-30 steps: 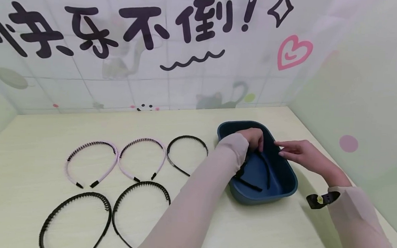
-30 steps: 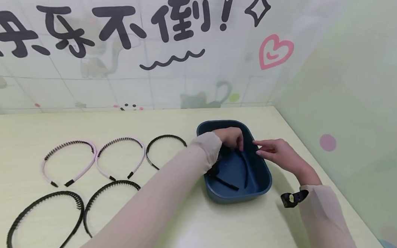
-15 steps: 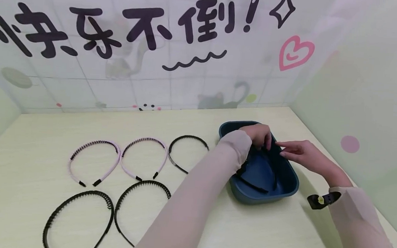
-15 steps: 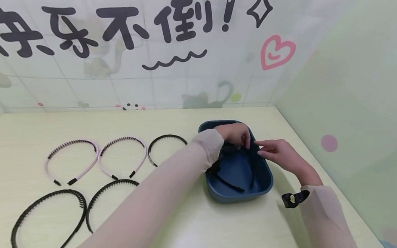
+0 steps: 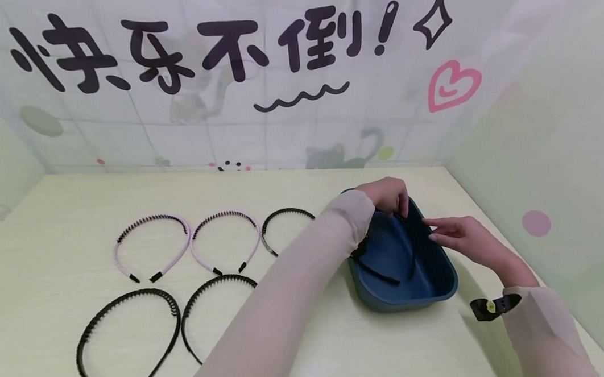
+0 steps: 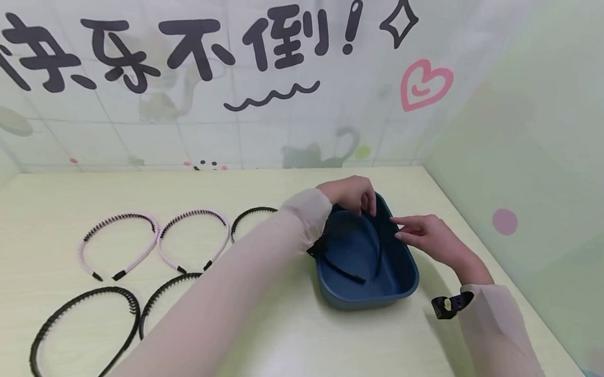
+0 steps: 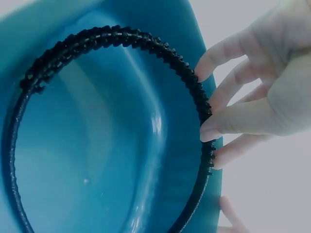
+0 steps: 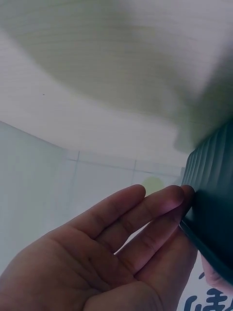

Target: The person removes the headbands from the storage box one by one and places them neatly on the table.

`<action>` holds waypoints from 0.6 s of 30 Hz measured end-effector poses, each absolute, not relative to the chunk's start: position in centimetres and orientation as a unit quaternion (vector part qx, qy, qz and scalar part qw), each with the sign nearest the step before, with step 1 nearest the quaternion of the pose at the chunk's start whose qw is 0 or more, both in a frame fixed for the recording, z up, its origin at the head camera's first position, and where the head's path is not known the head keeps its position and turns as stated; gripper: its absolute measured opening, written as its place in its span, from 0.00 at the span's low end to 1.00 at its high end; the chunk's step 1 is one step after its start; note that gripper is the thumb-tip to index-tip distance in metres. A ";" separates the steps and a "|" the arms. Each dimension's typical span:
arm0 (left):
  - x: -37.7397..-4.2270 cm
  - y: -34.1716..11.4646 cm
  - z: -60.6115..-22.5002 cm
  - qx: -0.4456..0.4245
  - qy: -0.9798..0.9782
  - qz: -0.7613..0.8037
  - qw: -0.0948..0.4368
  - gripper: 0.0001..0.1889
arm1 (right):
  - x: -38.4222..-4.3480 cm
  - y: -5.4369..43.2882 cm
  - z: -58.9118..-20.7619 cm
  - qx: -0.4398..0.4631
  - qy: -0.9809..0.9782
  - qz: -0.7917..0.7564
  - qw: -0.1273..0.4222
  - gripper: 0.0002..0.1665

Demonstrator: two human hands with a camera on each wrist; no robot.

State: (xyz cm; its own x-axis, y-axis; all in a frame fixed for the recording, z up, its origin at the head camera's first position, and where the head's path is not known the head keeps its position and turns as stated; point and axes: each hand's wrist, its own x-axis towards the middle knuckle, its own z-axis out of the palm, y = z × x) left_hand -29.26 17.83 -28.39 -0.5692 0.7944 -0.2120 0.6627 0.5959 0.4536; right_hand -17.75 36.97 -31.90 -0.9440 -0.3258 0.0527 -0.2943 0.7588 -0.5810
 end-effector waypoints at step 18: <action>-28.8 16.0 -24.8 0.480 0.846 0.177 0.148 0.19 | -17.5 36.8 -31.9 -0.179 0.938 -0.296 0.008 0.21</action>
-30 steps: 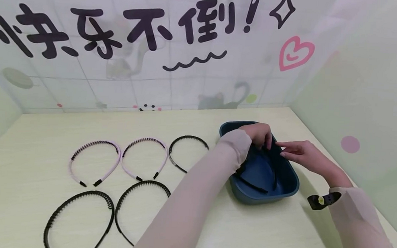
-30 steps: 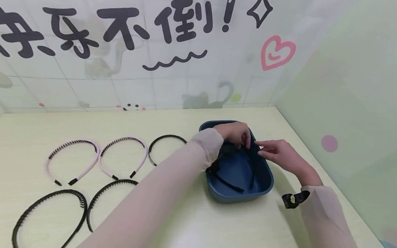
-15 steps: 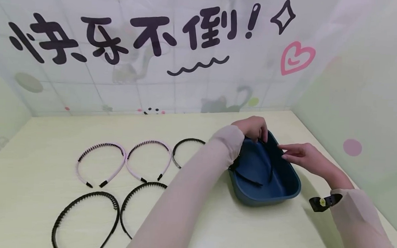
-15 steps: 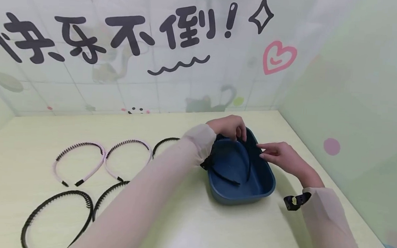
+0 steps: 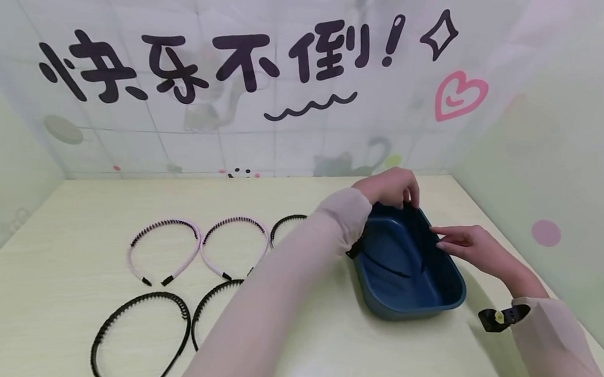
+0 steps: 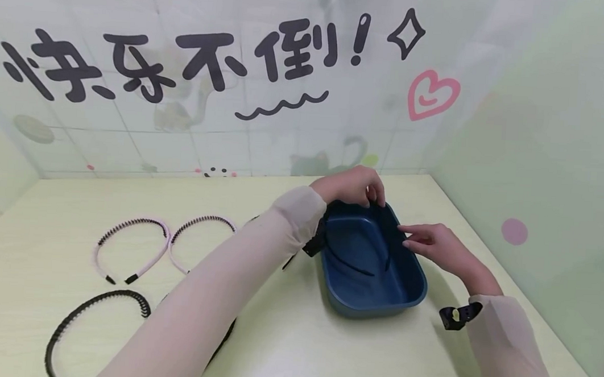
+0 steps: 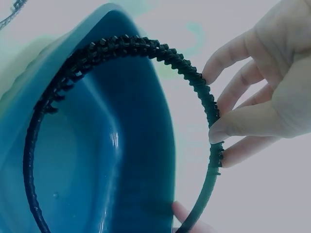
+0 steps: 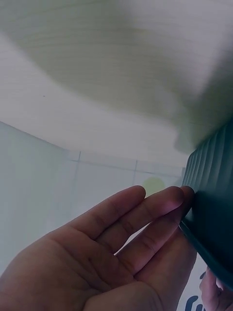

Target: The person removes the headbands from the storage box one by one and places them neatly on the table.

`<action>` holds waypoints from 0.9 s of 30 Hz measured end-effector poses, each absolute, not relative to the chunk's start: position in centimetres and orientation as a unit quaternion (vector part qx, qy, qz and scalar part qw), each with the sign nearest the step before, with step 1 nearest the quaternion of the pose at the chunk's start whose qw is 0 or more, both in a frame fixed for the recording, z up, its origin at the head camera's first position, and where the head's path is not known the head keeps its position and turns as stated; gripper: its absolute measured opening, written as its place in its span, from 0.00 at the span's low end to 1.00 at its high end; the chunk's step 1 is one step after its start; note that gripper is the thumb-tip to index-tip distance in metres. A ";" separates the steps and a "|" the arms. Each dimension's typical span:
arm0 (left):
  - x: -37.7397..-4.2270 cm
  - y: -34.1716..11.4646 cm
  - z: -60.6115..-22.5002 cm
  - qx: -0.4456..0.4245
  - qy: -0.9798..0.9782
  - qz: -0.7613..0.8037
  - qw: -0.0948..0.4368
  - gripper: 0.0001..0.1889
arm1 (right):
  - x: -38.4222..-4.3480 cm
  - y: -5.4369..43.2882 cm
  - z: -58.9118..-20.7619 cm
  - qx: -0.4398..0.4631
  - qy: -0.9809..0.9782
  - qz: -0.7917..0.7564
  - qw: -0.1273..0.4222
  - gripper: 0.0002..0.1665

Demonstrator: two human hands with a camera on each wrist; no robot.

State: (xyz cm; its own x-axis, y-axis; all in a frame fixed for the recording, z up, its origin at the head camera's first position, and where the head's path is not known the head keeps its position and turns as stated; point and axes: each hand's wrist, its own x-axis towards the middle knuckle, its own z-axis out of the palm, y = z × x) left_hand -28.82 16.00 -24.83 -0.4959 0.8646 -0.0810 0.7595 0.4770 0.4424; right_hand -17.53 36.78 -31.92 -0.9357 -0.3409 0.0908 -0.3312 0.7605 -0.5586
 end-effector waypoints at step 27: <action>-27.3 14.7 -20.9 0.533 0.827 0.150 0.103 0.17 | -17.8 37.2 -32.3 -0.185 0.937 -0.296 0.008 0.22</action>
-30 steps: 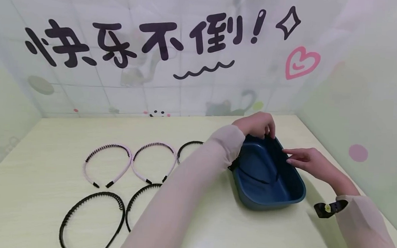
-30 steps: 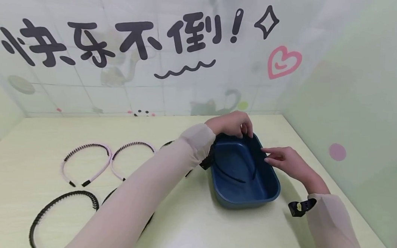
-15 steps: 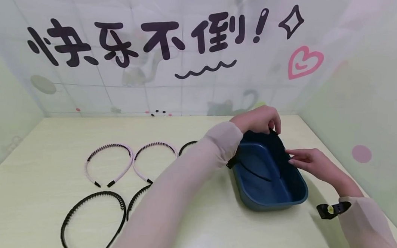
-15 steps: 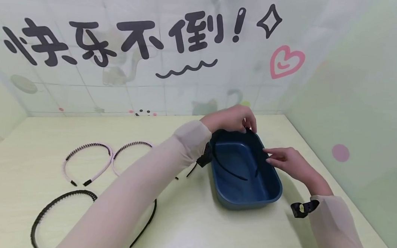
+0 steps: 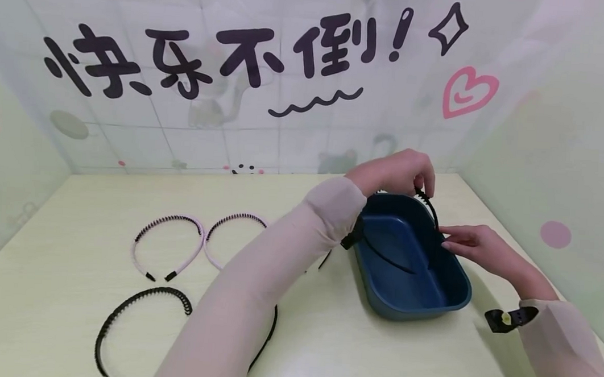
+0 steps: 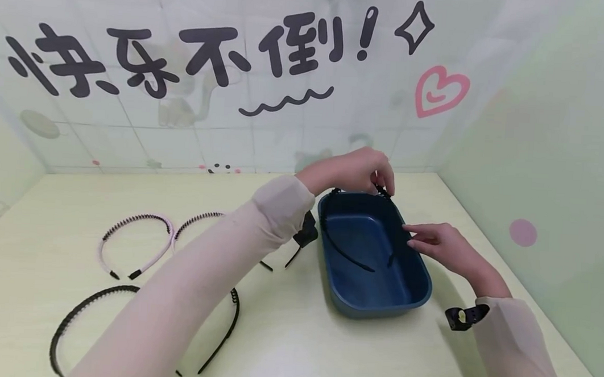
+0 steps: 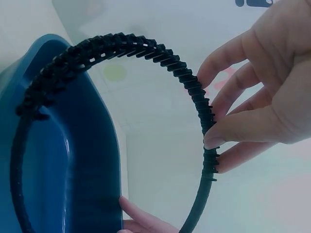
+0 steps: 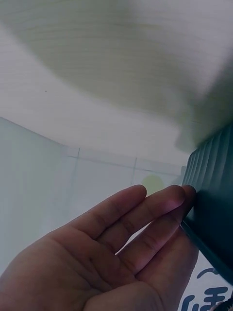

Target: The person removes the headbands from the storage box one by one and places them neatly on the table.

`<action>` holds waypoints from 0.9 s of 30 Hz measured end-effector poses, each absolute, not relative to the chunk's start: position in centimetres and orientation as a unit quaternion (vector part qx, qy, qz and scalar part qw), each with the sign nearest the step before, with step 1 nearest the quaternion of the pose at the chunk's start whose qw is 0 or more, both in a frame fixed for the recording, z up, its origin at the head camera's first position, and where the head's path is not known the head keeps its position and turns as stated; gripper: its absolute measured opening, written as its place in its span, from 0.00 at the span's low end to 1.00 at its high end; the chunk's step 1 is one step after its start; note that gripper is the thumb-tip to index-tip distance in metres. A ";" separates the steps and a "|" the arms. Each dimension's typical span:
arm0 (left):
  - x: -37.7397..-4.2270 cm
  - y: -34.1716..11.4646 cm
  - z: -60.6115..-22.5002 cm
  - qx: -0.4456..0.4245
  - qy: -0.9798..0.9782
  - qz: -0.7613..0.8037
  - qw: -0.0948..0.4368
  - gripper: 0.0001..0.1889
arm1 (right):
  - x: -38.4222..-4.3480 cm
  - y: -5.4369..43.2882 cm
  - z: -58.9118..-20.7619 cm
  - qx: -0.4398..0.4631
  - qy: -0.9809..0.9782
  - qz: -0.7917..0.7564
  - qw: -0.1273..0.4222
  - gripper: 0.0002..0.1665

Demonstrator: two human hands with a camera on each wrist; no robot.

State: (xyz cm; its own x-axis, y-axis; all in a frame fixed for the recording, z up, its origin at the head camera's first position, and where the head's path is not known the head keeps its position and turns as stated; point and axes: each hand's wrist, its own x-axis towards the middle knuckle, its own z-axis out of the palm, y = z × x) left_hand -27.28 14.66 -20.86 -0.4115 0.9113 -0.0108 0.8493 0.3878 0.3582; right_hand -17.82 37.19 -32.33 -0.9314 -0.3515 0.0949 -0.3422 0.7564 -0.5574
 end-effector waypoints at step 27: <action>-24.7 9.6 -20.6 0.554 0.812 0.141 0.122 0.16 | -17.6 36.8 -32.2 -0.198 0.936 -0.291 -0.006 0.21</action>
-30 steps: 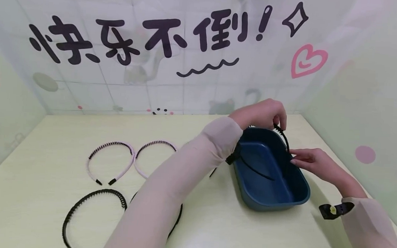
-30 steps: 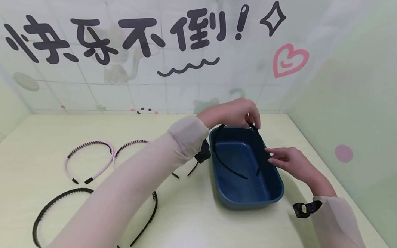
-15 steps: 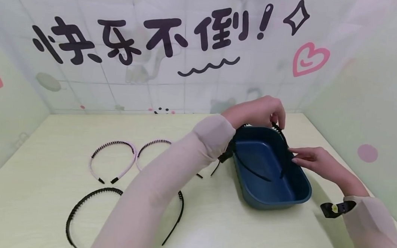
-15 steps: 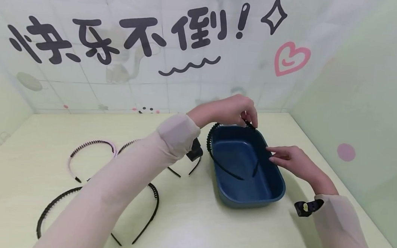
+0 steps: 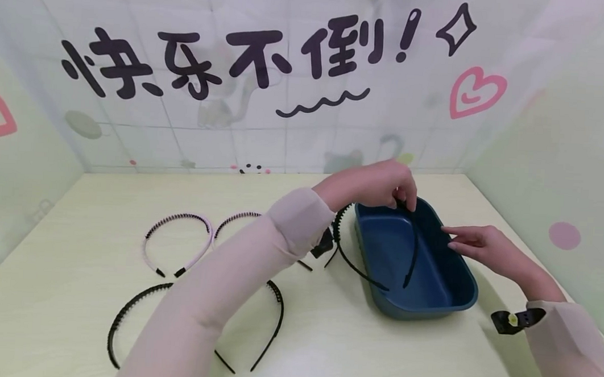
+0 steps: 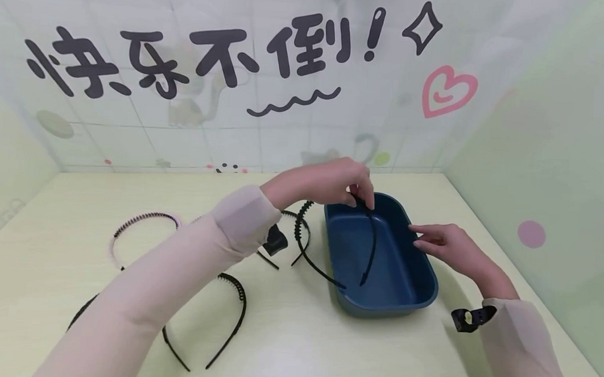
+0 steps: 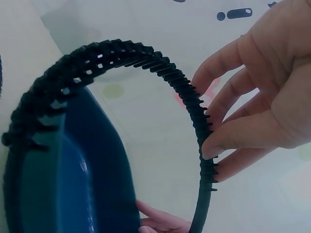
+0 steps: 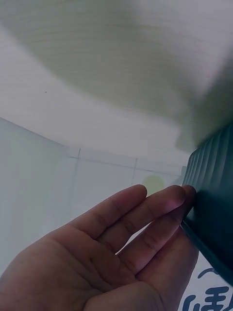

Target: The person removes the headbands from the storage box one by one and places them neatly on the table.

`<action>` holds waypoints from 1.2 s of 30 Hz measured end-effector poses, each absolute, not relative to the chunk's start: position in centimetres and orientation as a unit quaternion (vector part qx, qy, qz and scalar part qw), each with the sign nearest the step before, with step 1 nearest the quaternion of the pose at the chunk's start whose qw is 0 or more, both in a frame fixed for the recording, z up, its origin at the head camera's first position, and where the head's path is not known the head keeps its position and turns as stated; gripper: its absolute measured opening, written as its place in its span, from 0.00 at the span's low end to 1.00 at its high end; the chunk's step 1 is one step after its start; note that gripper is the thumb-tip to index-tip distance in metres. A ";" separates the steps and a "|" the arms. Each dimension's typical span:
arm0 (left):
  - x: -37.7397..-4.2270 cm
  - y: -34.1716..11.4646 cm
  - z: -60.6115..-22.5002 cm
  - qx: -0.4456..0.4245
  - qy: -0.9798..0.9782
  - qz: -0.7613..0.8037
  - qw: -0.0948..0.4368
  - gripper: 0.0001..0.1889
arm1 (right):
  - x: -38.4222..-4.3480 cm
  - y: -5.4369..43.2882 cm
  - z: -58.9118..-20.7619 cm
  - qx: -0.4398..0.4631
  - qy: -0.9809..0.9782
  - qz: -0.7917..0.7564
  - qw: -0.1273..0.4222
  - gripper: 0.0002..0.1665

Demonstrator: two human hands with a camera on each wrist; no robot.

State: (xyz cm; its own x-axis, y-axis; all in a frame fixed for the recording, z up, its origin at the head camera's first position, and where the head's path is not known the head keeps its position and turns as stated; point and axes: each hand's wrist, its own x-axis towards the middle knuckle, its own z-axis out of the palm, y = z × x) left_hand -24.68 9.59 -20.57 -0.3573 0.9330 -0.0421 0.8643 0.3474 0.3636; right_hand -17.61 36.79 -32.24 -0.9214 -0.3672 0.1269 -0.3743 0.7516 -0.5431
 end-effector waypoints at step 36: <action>-23.3 3.8 -28.2 0.565 0.787 0.146 0.199 0.14 | -17.2 36.6 -32.0 0.167 -0.944 0.283 -0.014 0.23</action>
